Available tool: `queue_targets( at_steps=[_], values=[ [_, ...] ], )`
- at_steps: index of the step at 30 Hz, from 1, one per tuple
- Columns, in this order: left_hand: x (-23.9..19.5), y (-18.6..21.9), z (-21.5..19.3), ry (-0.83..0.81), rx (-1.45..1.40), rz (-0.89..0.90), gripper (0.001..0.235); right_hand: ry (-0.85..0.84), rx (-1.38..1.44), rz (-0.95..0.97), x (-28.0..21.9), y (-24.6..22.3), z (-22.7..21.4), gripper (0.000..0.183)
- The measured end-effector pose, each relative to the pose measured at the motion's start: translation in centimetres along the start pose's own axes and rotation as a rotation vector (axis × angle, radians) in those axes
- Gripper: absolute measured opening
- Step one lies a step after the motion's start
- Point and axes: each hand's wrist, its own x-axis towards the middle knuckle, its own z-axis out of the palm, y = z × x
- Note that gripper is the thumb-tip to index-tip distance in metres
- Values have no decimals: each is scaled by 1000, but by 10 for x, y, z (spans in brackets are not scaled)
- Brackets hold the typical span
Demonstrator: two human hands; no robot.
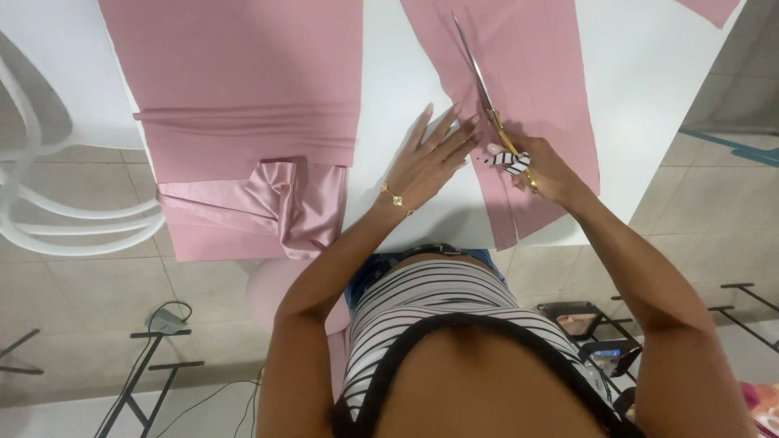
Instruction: The person uses gold-handled scissors to cut a large piece of pink fabric laid out on a white table. They cut the fabric into long strips and smaller rectangular pieces, moving the cut sections aside as they work.
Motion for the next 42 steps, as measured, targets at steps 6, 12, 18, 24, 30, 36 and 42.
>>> queue_targets(
  at_steps=[6, 12, 18, 24, 30, 36, 42],
  values=[
    [1, 1, -4, -49, -59, -9, 41, -26, -106, -147, 14, 57, -10, 100],
    [3, 1, -12, -76, -104, -20, 42, -16, -134, -83, 12, 26, -9, 64],
    [4, 2, -13, -65, -129, -30, 44, -22, -188, -42, 22, 43, -18, 54],
    [3, 1, -12, -64, -129, -32, 42, -45, -222, -68, 14, 9, -12, 81],
    [4, 2, -10, -17, -130, -33, 46, -34, -218, -90, 35, 12, -17, 83],
    [5, 2, -12, -31, -168, -44, 43, -28, -214, -51, 19, -16, -13, 72],
    [2, 2, -6, 14, -149, -37, 46, -25, -258, -100, 42, -19, -18, 66]
  ],
)
